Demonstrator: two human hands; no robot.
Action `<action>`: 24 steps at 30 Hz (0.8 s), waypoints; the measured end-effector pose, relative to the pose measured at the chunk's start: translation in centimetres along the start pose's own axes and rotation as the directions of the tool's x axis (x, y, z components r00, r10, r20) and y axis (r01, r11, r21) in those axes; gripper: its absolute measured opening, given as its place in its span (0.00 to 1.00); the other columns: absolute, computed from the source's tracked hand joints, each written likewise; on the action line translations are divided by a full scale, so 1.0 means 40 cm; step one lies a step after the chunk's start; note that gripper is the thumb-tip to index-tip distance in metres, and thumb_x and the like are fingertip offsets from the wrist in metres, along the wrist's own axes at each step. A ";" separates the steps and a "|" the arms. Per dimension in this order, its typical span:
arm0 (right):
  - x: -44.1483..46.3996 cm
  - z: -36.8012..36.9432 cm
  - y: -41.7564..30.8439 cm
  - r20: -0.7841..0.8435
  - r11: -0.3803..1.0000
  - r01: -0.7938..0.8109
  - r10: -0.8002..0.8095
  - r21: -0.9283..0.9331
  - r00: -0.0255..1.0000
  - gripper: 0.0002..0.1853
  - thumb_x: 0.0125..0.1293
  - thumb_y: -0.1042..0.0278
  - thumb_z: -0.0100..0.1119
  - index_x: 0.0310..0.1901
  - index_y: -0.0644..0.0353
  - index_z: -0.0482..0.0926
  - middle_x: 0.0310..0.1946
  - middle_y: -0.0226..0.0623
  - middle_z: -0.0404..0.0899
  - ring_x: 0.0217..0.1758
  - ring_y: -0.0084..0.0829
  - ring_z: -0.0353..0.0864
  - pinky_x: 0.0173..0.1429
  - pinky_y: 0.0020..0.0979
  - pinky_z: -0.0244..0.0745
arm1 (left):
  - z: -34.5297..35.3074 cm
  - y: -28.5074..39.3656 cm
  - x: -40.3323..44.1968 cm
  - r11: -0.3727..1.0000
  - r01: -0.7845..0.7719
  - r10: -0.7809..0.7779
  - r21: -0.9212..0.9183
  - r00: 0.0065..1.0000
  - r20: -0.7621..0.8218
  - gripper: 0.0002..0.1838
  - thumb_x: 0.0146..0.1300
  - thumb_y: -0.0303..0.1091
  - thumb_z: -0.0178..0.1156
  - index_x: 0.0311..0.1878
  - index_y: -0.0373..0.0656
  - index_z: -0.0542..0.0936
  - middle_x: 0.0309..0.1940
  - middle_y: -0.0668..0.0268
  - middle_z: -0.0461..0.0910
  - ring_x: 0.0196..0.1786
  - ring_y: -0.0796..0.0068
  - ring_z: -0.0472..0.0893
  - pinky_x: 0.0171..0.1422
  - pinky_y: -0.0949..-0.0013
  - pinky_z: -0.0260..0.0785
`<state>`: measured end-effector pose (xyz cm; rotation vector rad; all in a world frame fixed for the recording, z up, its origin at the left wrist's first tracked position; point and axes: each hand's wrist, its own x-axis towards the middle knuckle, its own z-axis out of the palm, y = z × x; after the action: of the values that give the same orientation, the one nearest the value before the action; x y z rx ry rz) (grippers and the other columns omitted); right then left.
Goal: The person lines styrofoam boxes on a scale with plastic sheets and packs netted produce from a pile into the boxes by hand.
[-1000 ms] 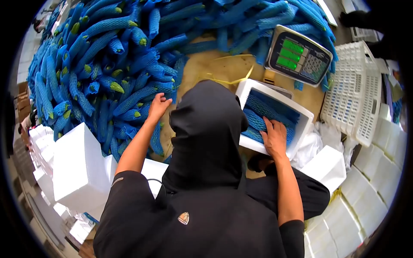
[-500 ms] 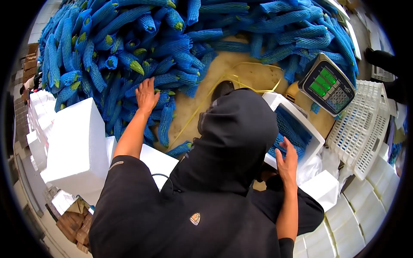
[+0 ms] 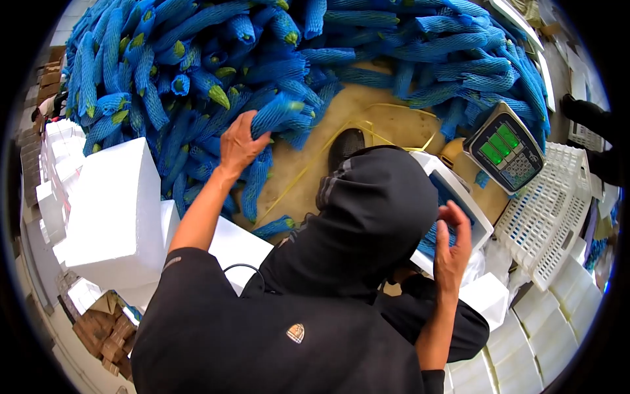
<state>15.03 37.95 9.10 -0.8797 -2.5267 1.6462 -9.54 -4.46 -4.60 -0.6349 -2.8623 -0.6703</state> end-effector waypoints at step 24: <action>0.098 0.231 -0.411 0.160 0.846 0.475 -0.518 0.244 0.840 0.27 0.58 0.75 0.76 0.60 0.68 0.80 0.58 0.48 0.83 0.62 0.41 0.84 0.68 0.40 0.77 | -0.133 0.361 0.118 0.408 0.157 -0.134 -0.899 0.985 0.111 0.31 0.77 0.47 0.61 0.74 0.37 0.70 0.61 0.57 0.80 0.65 0.65 0.79 0.76 0.61 0.67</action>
<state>1.60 27.10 17.63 0.0001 -2.3679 1.8284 -7.41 6.64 6.91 -0.4413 -2.3164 -2.3296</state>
